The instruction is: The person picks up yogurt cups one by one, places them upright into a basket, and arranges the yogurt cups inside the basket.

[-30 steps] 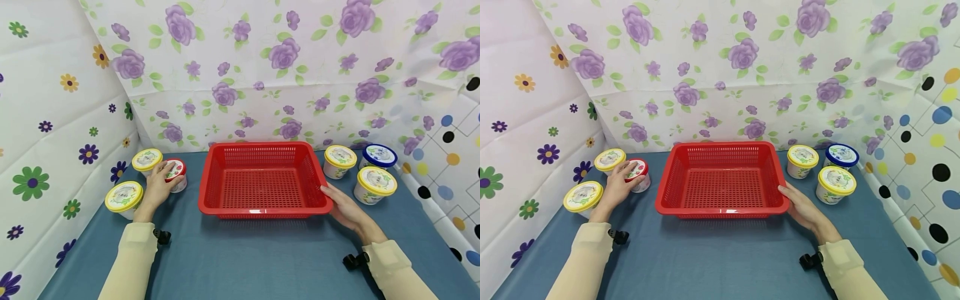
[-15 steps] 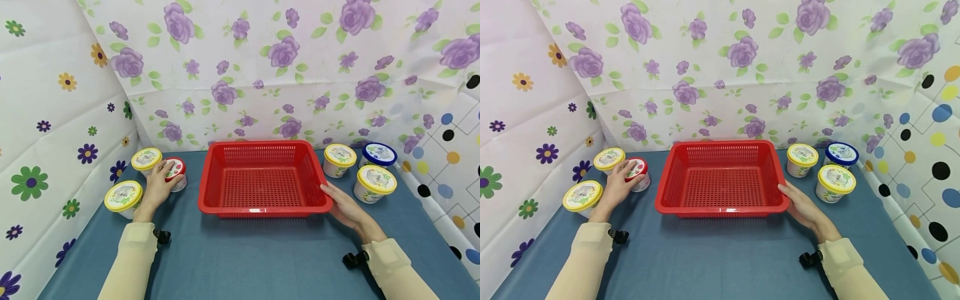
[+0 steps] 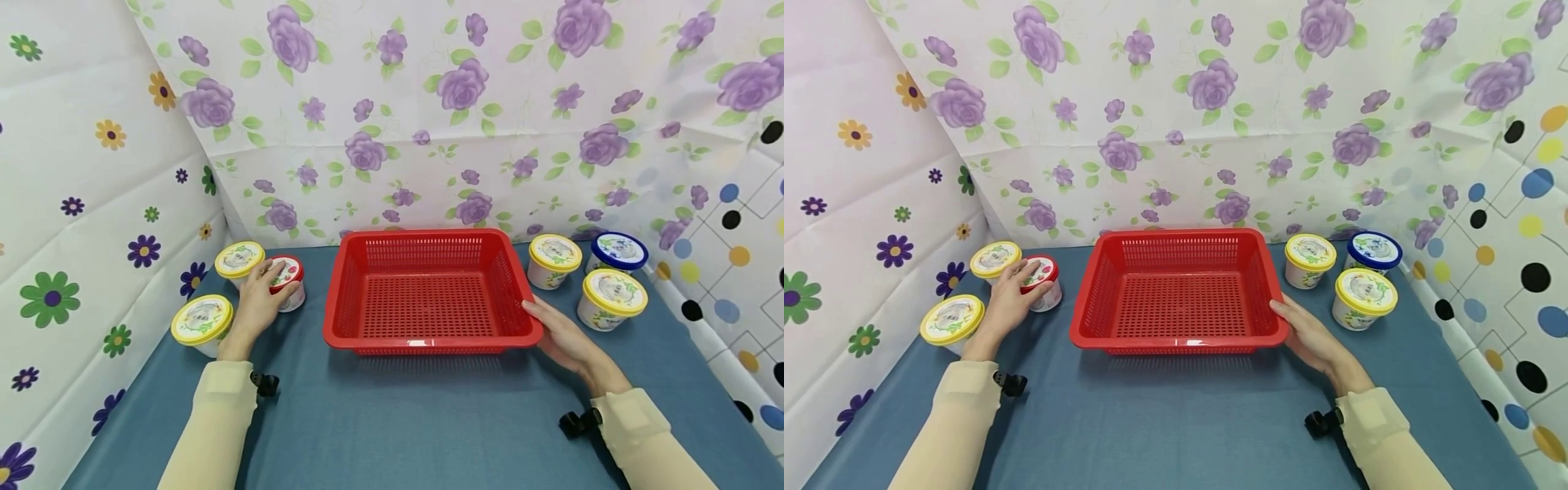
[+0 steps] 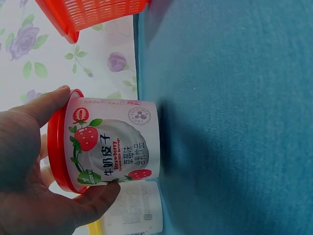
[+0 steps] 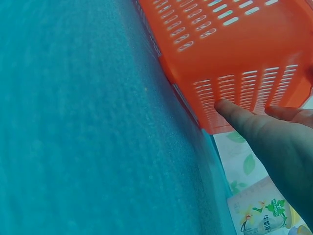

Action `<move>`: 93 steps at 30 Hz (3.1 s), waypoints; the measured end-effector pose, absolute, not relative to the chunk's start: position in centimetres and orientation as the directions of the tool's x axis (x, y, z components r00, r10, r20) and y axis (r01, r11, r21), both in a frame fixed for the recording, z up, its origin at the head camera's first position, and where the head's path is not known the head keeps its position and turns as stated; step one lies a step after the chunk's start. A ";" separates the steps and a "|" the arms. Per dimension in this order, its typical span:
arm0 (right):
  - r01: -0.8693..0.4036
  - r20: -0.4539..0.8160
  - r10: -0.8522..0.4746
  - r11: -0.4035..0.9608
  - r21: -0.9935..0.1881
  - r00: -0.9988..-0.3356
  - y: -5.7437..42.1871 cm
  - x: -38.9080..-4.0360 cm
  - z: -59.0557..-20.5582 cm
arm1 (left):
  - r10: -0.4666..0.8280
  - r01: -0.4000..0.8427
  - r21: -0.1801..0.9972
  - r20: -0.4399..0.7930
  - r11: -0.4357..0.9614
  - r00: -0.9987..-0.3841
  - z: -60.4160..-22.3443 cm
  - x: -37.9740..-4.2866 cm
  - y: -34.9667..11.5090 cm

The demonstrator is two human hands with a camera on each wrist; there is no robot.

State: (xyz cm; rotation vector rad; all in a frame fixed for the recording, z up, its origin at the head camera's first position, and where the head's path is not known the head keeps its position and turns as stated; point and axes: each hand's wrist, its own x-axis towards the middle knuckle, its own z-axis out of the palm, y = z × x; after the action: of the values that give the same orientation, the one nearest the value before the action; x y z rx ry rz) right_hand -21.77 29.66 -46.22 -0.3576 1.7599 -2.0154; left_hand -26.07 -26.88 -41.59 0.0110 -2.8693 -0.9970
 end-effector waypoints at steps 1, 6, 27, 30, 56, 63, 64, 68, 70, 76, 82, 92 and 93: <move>0.157 -0.094 -0.481 -0.091 -0.983 -0.871 29.6 -21.8 -46.2 | -0.039 0.032 0.616 0.101 0.787 -0.994 -41.5 -26.1 -26.9; 0.167 -0.116 -0.463 -0.071 -0.984 -0.879 29.5 -21.8 -46.1 | -0.031 0.059 0.618 0.133 0.784 -0.991 -41.2 -26.1 -26.7; 0.157 -0.105 -0.465 -0.074 -0.985 -0.879 29.6 -21.9 -46.2 | -0.032 0.118 0.620 0.225 0.776 -0.974 -38.8 -26.2 -25.6; 0.151 -0.101 -0.464 -0.073 -0.986 -0.880 29.6 -21.8 -46.2 | -0.029 0.130 0.622 0.239 0.772 -0.971 -38.2 -26.3 -25.3; 0.148 -0.100 -0.478 -0.063 -0.987 -0.873 29.7 -21.8 -46.4 | 0.009 0.231 0.624 0.337 0.746 -0.941 -34.0 -27.1 -23.3; 0.150 -0.106 -0.473 -0.056 -0.987 -0.875 29.7 -21.8 -46.3 | 0.025 0.257 0.612 0.361 0.748 -0.932 -33.4 -27.2 -22.8; 0.150 -0.107 -0.470 -0.054 -0.987 -0.876 29.7 -21.8 -46.3 | 0.026 0.256 0.612 0.359 0.748 -0.933 -33.3 -27.2 -22.8; 0.148 -0.109 -0.468 -0.048 -0.988 -0.877 29.7 -21.8 -46.4 | 0.038 0.264 0.605 0.359 0.751 -0.933 -33.0 -27.2 -22.4; 0.146 -0.107 -0.469 -0.048 -0.988 -0.877 29.7 -21.8 -46.4 | 0.043 0.273 0.602 0.367 0.751 -0.929 -32.9 -27.2 -22.2; 0.136 -0.084 -0.481 -0.073 -0.988 -0.872 29.8 -21.7 -46.2 | 0.050 0.293 0.622 0.377 0.726 -0.925 -32.3 -27.4 -21.4; 0.127 -0.075 -0.486 -0.074 -0.989 -0.870 29.8 -21.8 -46.2 | 0.062 0.313 0.615 0.394 0.724 -0.917 -32.0 -27.4 -20.8; 0.120 -0.085 -0.475 -0.045 -0.992 -0.876 29.8 -21.8 -46.4 | 0.085 0.336 0.628 0.395 0.702 -0.915 -31.7 -27.8 -19.9; 0.121 -0.085 -0.476 -0.045 -0.992 -0.875 29.8 -21.8 -46.4 | 0.087 0.337 0.628 0.394 0.702 -0.915 -31.7 -27.9 -19.8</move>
State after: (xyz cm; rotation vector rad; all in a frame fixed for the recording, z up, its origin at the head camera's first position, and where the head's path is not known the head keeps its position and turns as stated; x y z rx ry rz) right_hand -21.79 29.79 -46.45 -0.3753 1.8299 -1.9746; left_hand -27.86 -19.79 -31.72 -0.3317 -2.5761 -1.0456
